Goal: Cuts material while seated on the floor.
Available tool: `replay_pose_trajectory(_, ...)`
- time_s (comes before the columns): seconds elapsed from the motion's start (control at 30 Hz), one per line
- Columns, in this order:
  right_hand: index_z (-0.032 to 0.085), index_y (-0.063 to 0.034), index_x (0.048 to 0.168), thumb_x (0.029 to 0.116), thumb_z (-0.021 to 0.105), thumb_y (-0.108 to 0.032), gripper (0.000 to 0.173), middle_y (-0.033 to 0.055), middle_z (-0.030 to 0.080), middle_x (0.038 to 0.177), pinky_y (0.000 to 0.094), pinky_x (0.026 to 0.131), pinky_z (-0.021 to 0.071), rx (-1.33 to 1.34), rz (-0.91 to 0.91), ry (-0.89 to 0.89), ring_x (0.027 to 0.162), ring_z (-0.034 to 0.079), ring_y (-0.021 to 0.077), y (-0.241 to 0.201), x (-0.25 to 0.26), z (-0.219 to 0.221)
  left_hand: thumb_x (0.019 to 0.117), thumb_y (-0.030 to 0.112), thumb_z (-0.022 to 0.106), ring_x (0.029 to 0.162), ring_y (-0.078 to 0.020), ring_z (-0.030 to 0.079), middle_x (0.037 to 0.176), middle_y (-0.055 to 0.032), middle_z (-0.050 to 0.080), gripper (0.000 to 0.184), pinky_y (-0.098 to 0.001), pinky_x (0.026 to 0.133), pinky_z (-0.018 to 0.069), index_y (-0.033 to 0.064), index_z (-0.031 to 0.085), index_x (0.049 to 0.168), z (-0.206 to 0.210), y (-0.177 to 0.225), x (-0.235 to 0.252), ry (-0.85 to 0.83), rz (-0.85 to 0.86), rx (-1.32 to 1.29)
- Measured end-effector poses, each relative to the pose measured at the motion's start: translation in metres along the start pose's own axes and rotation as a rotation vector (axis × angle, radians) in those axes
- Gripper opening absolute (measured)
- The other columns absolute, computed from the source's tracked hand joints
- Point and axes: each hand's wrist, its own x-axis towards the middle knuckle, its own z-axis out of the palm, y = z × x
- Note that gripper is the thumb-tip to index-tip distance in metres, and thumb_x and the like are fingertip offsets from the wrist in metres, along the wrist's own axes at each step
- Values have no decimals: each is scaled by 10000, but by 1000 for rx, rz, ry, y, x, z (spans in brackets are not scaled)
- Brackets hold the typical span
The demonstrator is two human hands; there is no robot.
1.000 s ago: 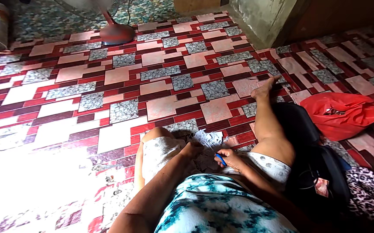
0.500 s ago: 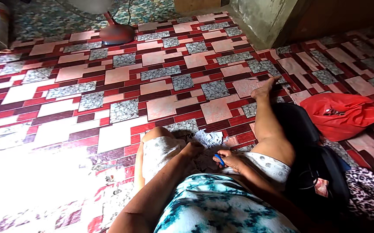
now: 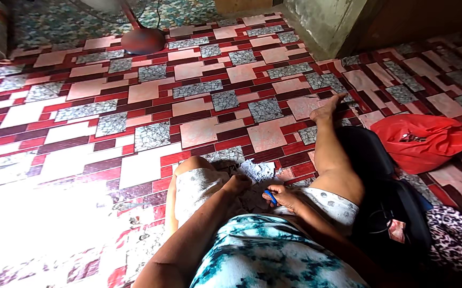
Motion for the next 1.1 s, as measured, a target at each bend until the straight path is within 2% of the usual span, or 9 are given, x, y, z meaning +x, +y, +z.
replay_pose_trajectory(0.13, 648, 0, 1118, 992, 678, -213, 248, 7, 666, 816, 213, 589, 497, -10, -27, 19, 644, 599, 48, 2, 0, 0, 1044, 158, 586, 548, -37, 503, 799, -8, 629, 192, -196, 515, 432, 4, 625, 1152, -1, -1, 1, -5, 16, 50)
replay_pose_trajectory(0.27, 643, 36, 1118, 967, 695, -125, 227, 18, 676, 814, 210, 606, 535, 6, -79, 56, 632, 616, 45, 3, -1, 0, 1040, 158, 597, 537, -39, 497, 785, -8, 627, 183, -195, 505, 429, 5, 633, 1134, 0, -1, 2, 8, 14, 35)
replay_pose_trajectory(0.37, 644, 15, 1109, 982, 687, -171, 229, 10, 674, 794, 208, 591, 526, 0, -52, 32, 624, 616, 47, 2, -1, -2, 1041, 143, 588, 534, -40, 494, 781, -7, 620, 175, -194, 502, 423, 2, 623, 1139, 0, -1, 1, 12, 10, 18)
replay_pose_trajectory(0.5, 633, -28, 1129, 1010, 651, -265, 266, -3, 663, 813, 201, 569, 467, -20, 5, -17, 640, 592, 41, -1, -1, -2, 1048, 140, 579, 531, -43, 495, 784, -16, 620, 162, -192, 498, 420, 5, 610, 1131, 0, 0, 0, 20, -1, -13)
replay_pose_trajectory(0.83, 638, -25, 1112, 1001, 664, -230, 235, -8, 666, 794, 185, 552, 461, 2, -16, -12, 623, 591, 31, 0, -1, -1, 1050, 140, 573, 524, -36, 485, 782, -10, 618, 151, -183, 488, 407, 10, 612, 1119, 1, 0, 1, -3, 15, -1)
replay_pose_trajectory(1.1, 642, -5, 1109, 992, 676, -213, 242, -2, 668, 796, 201, 572, 490, -5, -47, -9, 628, 600, 43, 3, 0, -1, 1044, 138, 583, 542, -50, 496, 787, -17, 615, 154, -200, 507, 422, 5, 608, 1118, 1, -1, 3, 3, 18, 20)
